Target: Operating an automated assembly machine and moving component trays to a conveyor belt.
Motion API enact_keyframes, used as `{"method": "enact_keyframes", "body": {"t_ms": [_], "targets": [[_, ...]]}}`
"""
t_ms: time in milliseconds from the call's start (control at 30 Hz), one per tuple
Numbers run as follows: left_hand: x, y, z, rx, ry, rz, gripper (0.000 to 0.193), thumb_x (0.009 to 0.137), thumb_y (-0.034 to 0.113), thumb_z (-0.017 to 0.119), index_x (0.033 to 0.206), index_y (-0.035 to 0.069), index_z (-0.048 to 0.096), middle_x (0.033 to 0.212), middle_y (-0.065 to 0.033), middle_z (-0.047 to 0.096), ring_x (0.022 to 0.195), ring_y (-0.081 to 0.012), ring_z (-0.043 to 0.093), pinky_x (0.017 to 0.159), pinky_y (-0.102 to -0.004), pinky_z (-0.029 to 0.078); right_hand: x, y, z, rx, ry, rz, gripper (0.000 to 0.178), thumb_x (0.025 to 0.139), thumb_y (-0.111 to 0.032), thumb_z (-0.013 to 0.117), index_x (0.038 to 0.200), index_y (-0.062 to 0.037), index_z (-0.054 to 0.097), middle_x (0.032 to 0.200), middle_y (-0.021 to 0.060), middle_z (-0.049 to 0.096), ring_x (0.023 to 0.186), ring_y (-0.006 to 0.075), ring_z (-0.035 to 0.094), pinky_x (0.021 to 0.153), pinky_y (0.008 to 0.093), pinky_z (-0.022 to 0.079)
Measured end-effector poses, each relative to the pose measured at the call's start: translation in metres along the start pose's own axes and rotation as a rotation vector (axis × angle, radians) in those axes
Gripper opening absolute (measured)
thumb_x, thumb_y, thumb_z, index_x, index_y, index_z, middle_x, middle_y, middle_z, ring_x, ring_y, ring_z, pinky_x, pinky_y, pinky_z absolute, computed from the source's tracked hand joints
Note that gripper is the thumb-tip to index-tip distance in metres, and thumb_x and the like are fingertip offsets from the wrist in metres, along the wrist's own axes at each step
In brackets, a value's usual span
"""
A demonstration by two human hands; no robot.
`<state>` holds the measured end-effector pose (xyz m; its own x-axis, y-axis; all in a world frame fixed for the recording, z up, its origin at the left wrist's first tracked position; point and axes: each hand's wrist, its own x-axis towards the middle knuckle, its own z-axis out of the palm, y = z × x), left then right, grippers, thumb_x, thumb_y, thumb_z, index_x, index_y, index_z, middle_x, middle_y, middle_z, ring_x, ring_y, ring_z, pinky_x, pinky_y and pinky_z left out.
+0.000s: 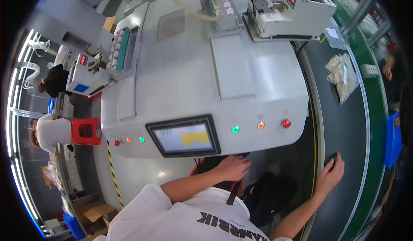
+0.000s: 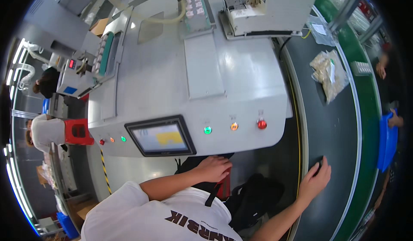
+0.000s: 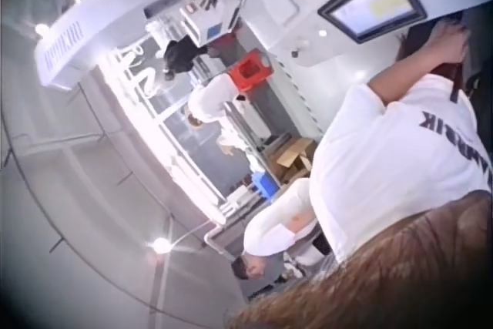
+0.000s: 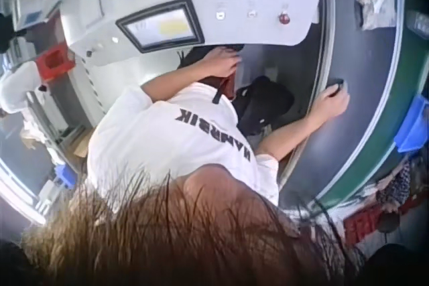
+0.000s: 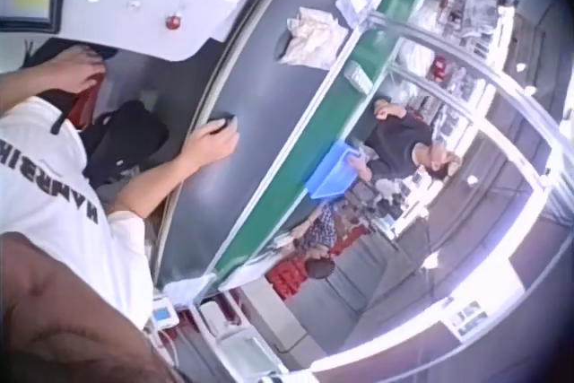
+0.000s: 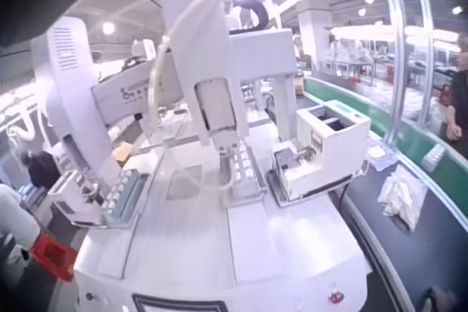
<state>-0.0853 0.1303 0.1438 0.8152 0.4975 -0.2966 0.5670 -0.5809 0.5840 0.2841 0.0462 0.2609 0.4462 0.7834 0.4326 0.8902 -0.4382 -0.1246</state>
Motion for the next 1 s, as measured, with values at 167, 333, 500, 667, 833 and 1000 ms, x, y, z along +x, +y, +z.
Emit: {"method": "enact_keyframes", "body": {"t_ms": [167,333,500,667,833,1000], "targets": [[-0.035,-0.002,-0.005,-0.032,0.375,0.041,0.019,0.086,0.022,0.073,0.099,0.008,0.070,0.104,-0.0073,0.066,0.109,-0.0295,0.062,0.095,-0.0440,0.049,-0.003,-0.003,-0.005,0.078,0.063,0.018,0.028,0.101,-0.010,0.060,0.127,-0.0008,0.066,0.106,0.0183,0.064,0.098,0.0398,0.062,0.086,0.0483,0.049],[-0.051,-0.004,0.014,0.169,0.387,-0.269,0.065,0.088,0.037,0.074,0.147,0.012,0.060,0.164,-0.0238,0.031,0.156,-0.0441,0.020,0.122,-0.0718,0.017,-0.033,-0.167,-0.038,0.513,0.107,-0.270,0.041,0.095,-0.006,0.064,0.136,-0.0003,0.065,0.089,0.0144,0.063,0.082,0.0334,0.061,0.079,0.0454,0.050],[-0.038,-0.007,0.022,0.233,0.328,-0.235,0.075,0.089,0.039,0.072,0.155,0.013,0.050,0.168,-0.0230,0.029,0.157,-0.0458,0.019,0.120,-0.0774,0.015,-0.064,-0.261,-0.005,0.660,-0.115,-0.466,0.054,0.095,-0.005,0.066,0.148,-0.0047,0.057,0.089,0.0141,0.062,0.077,0.0343,0.061,0.071,0.0445,0.052],[-0.039,-0.015,0.017,0.207,0.337,-0.233,0.080,0.090,0.038,0.069,0.160,0.012,0.040,0.166,-0.0225,0.031,0.157,-0.0451,0.021,0.119,-0.0762,0.014,-0.064,-0.283,0.001,0.609,-0.129,-0.481,0.057,0.092,-0.007,0.068,0.149,-0.0073,0.057,0.085,0.0142,0.060,0.077,0.0352,0.061,0.071,0.0453,0.052],[-0.052,-0.018,0.006,-0.114,0.517,-0.046,0.068,0.093,0.040,0.064,0.153,0.014,0.046,0.152,-0.0196,0.049,0.143,-0.0459,0.039,0.113,-0.0722,0.023,-0.079,-0.310,-0.023,0.608,-0.124,-0.700,0.057,0.090,-0.012,0.069,0.147,-0.0191,0.064,0.077,0.0051,0.054,0.071,0.0236,0.057,0.066,0.0380,0.045],[-0.049,-0.023,0.007,-0.214,0.638,0.035,0.055,0.089,0.039,0.071,0.138,0.017,0.057,0.135,-0.0153,0.058,0.127,-0.0409,0.050,0.105,-0.0611,0.037,-0.081,-0.323,-0.008,0.493,-0.146,-0.731,0.055,0.095,-0.020,0.069,0.150,-0.0267,0.063,0.075,0.0064,0.052,0.069,0.0248,0.055,0.067,0.0387,0.045]]}}
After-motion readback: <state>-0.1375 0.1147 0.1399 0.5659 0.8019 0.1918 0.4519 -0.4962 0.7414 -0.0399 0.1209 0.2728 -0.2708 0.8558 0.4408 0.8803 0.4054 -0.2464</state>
